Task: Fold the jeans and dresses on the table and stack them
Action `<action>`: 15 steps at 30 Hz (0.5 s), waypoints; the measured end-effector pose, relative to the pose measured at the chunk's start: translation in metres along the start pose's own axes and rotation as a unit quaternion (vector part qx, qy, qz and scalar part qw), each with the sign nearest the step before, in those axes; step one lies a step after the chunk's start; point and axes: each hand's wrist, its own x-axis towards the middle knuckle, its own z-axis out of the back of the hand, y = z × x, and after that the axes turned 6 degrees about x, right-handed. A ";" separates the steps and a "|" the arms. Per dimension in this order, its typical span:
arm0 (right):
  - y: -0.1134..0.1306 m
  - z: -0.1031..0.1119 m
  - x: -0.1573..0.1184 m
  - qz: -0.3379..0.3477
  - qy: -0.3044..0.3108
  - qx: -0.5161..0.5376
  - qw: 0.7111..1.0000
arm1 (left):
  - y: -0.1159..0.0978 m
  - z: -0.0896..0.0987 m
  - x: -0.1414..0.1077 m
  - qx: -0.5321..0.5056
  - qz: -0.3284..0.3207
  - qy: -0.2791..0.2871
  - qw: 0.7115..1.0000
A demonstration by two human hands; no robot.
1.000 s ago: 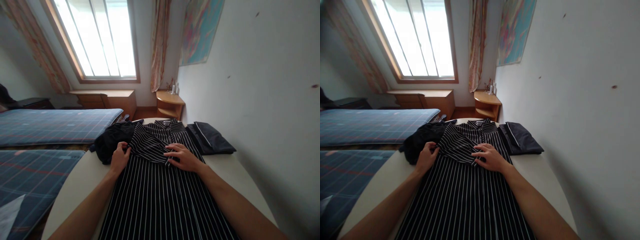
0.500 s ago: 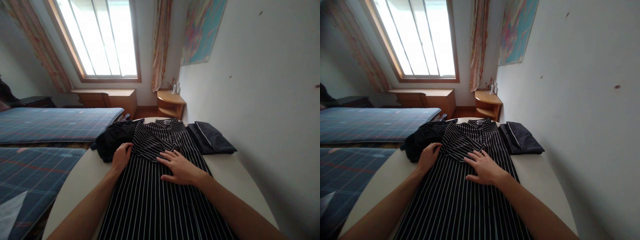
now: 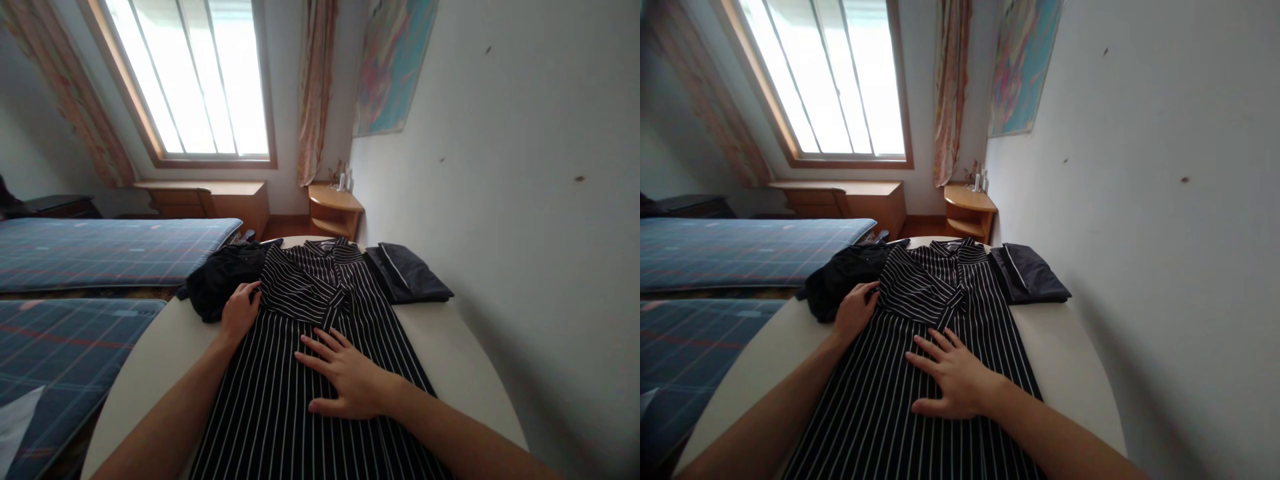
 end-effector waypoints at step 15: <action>-0.062 0.045 0.111 -0.095 -0.178 -0.111 0.973 | 0.000 0.005 -0.006 -0.066 0.001 -0.001 0.998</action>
